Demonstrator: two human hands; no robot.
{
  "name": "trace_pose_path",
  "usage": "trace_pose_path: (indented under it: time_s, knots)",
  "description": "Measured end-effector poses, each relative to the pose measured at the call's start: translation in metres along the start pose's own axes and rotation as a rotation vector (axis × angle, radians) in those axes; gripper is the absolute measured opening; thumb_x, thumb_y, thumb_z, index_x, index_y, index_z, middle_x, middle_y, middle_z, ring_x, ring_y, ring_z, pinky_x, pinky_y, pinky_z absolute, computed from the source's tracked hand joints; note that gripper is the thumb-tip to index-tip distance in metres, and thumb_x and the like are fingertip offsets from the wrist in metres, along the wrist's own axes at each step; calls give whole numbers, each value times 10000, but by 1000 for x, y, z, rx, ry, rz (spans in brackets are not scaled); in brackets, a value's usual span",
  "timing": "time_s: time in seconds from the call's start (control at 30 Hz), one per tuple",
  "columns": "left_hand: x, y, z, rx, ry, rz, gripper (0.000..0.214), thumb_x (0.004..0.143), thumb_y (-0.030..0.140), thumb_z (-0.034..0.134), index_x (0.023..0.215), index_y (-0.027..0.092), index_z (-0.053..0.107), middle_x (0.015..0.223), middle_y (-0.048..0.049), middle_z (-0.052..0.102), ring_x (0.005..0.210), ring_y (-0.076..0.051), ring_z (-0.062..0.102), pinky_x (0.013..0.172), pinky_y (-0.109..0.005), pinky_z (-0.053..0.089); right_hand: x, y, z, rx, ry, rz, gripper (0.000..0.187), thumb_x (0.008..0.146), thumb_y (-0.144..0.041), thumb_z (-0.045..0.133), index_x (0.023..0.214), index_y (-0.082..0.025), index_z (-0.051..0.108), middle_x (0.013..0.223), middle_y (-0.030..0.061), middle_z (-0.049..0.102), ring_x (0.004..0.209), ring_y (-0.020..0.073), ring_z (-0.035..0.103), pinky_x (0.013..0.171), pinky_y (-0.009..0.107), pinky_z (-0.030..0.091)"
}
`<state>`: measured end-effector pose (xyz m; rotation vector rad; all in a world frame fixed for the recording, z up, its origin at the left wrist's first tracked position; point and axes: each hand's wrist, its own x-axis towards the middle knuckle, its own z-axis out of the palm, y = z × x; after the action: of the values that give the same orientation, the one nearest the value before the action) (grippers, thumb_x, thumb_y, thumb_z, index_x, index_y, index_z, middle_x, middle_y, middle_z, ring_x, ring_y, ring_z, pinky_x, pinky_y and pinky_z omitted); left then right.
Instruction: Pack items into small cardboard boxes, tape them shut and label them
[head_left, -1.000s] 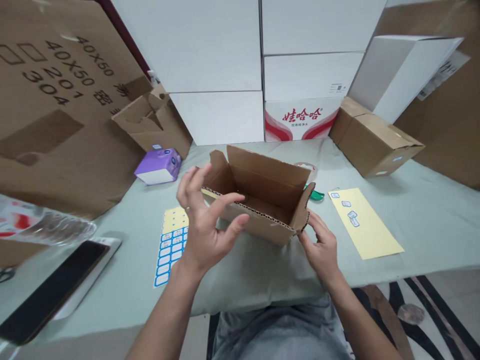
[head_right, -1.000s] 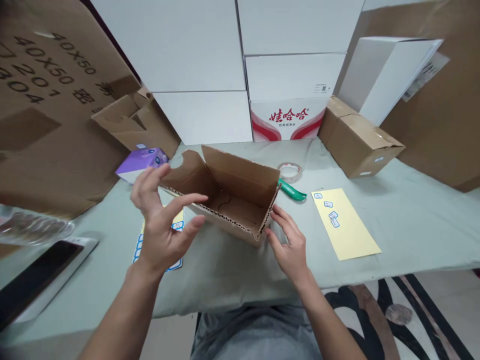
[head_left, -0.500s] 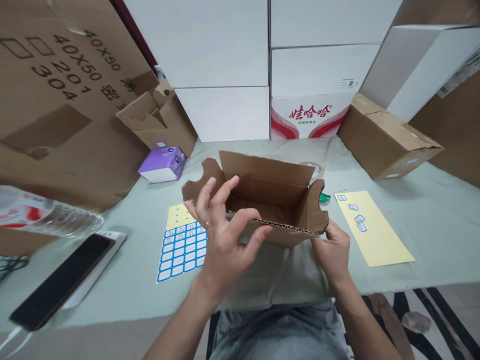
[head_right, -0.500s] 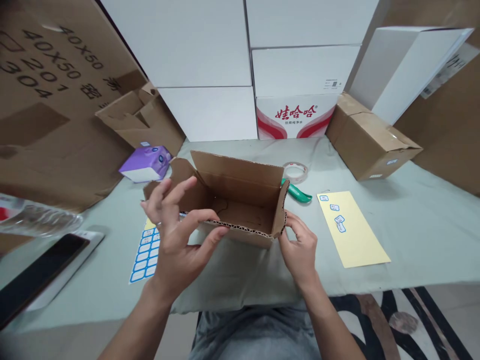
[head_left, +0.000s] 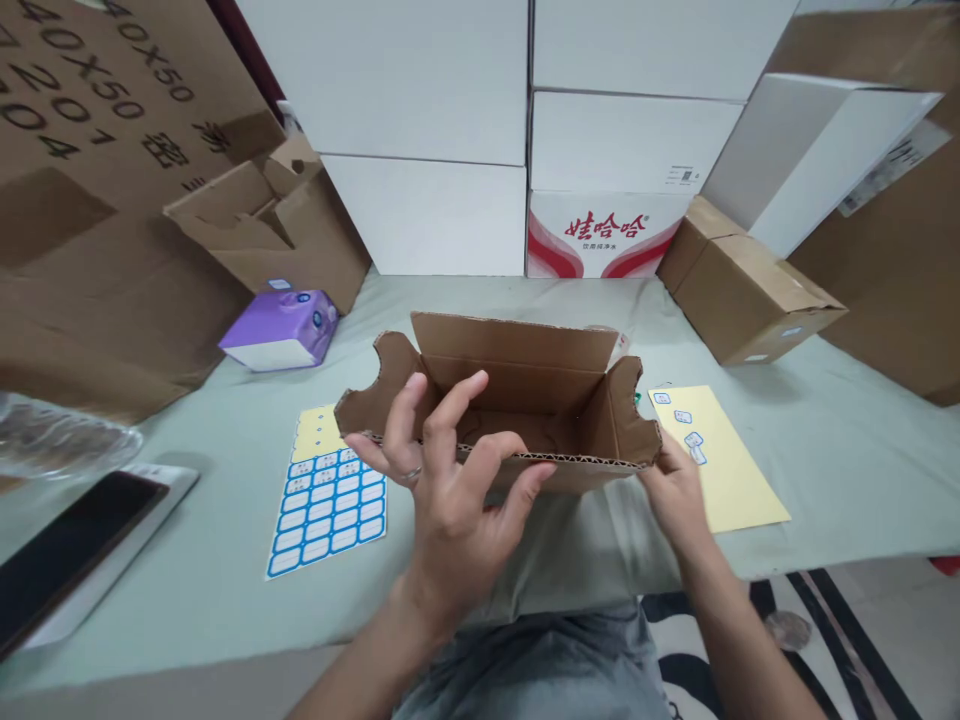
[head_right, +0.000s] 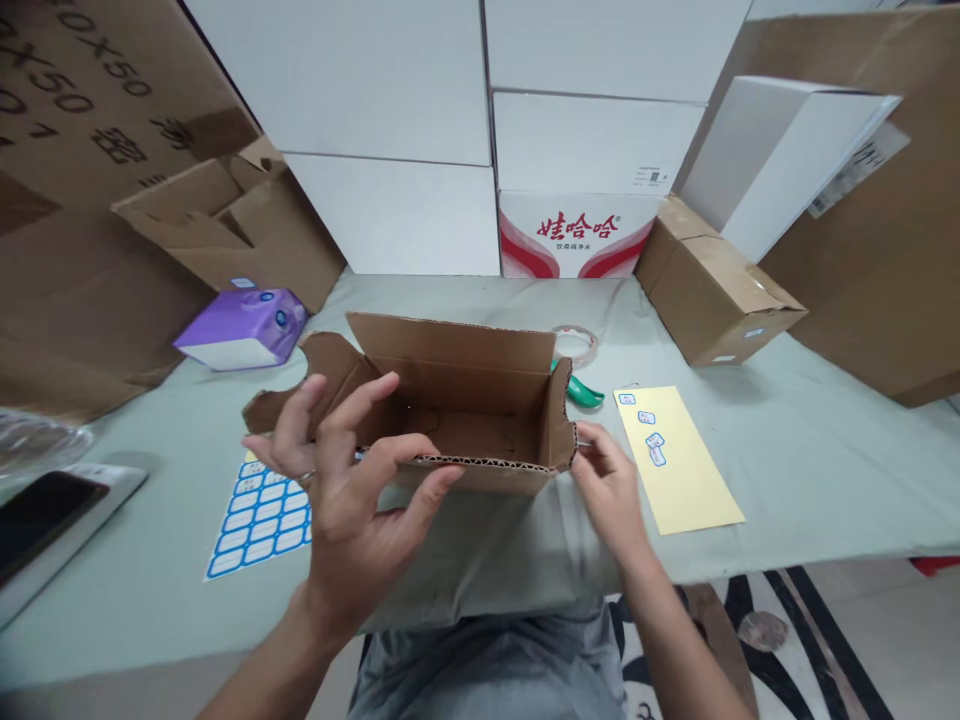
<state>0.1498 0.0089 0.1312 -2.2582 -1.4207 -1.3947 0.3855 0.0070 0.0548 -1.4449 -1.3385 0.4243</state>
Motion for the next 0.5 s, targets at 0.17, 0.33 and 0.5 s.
trace_pose_path:
  time_s: [0.17,0.33,0.5]
  knots:
    - [-2,5,-1,-22,-17,-21,117,851,297,674,780,251,592,1358,-95,534,1441,-370,228,1114,-700,-82,-11,-17,26,11,46,15,138,785,-273,567,751,-194,675,698,22,676,687,190,629,587,277,513]
    - [-2,16,5,-14,12,-71,166,880,351,631,763,236,609,1348,-83,567,1429,-343,270,1136,-655,-115,-9,-14,13,-31,48,-13,57,704,-212,586,662,-201,623,699,15,663,657,184,599,583,271,484]
    - [1,19,4,-66,-6,-66,167,884,328,638,751,234,599,1005,-43,686,1301,-304,453,1170,-605,116,4,6,7,-162,85,-22,134,722,-282,581,803,-193,642,768,31,685,663,193,615,583,283,479]
